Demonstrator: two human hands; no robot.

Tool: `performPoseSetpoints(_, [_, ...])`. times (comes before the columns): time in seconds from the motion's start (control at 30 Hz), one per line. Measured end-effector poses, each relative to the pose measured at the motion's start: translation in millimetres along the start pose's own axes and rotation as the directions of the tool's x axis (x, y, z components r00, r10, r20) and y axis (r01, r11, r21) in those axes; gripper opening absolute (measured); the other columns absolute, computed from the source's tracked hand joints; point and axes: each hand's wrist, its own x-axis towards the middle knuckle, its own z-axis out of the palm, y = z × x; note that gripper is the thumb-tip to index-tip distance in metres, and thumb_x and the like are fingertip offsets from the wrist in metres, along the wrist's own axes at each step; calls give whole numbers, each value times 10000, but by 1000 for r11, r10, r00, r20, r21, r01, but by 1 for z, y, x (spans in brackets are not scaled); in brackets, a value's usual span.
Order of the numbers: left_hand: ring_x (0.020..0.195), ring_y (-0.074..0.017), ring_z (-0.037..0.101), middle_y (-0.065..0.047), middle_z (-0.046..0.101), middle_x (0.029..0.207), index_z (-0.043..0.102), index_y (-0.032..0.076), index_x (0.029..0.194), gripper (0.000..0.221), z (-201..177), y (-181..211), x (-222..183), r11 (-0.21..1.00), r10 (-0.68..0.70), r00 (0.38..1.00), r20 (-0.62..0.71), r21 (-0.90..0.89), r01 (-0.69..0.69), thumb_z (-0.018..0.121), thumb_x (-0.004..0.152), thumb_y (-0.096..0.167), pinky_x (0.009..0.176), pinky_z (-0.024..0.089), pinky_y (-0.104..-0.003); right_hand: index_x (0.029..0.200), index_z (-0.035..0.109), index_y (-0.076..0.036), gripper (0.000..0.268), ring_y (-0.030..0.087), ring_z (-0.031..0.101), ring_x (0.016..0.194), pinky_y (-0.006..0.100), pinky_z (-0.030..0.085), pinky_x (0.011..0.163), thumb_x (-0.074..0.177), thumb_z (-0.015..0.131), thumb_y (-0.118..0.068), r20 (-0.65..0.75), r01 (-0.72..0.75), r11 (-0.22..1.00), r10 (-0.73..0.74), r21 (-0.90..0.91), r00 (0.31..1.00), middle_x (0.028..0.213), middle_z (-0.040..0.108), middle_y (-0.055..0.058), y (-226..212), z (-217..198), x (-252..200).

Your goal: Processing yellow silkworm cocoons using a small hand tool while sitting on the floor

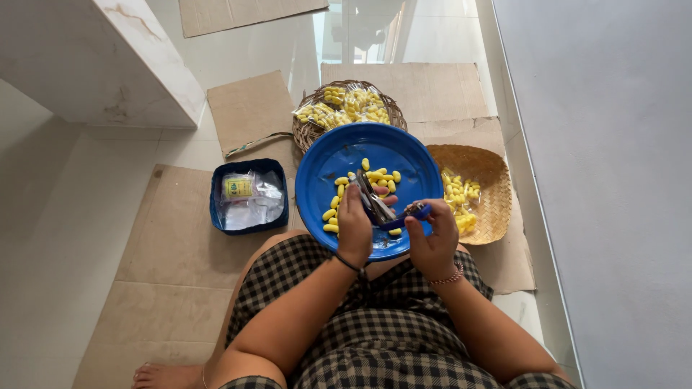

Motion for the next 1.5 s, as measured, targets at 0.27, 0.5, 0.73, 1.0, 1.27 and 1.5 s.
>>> performPoseSetpoints(0.27, [738, -303, 761, -145, 675, 885, 514, 33, 1062, 423, -6, -3, 0, 988, -8, 999, -35, -157, 2, 253, 1134, 359, 726, 657, -436, 971, 623, -18, 342, 324, 715, 815, 408, 577, 704, 833, 844, -239, 80, 262, 959, -271, 110, 959, 944, 732, 150, 13, -16, -54])
performPoseSetpoints(0.5, [414, -129, 486, 0, 386, 696, 480, 84, 1037, 452, -13, -11, -5, 916, -112, 978, 177, -364, 170, 226, 1134, 445, 553, 598, -375, 995, 709, -84, 207, 364, 727, 912, 515, 557, 808, 817, 775, -165, 274, 294, 944, -325, 147, 905, 1167, 744, 181, -26, -30, -79])
performPoseSetpoints(0.73, [374, -124, 487, 14, 381, 635, 517, 90, 962, 462, 1, -34, -38, 941, -70, 961, 268, -302, 152, 275, 1130, 446, 744, 600, -374, 1149, 616, 12, 406, 158, 687, 951, 344, 580, 836, 1076, 429, -341, 371, -636, 675, 520, 373, 770, 1028, 716, 125, -1, -37, -96])
performPoseSetpoints(1.0, [667, -315, 721, -48, 462, 535, 558, 9, 888, 555, 26, -51, -73, 997, 72, 954, 290, -17, -70, 249, 1139, 396, 735, 573, -324, 1169, 571, -42, 248, 89, 612, 758, 264, 523, 659, 1104, 431, -235, 409, -633, 607, 484, 481, 774, 945, 709, 77, 1, -41, -116])
performPoseSetpoints(1.27, [629, -318, 728, -71, 492, 491, 568, 6, 851, 545, 32, -80, -85, 999, 22, 967, 255, 40, -33, 299, 1132, 388, 676, 585, -322, 1106, 526, -74, 132, 85, 621, 591, 217, 513, 536, 1101, 445, -177, 398, -679, 399, 586, 616, 705, 794, 683, 49, -47, -56, -93])
performPoseSetpoints(1.5, [811, -347, 778, -159, 637, 590, 557, 37, 897, 532, 35, -79, -93, 987, -136, 983, 123, 103, 124, 284, 1129, 430, 788, 620, -398, 1143, 590, 16, 188, 124, 680, 633, 280, 582, 575, 993, 616, -93, 477, -764, 308, 633, 567, 610, 814, 718, 118, -36, -67, -104])
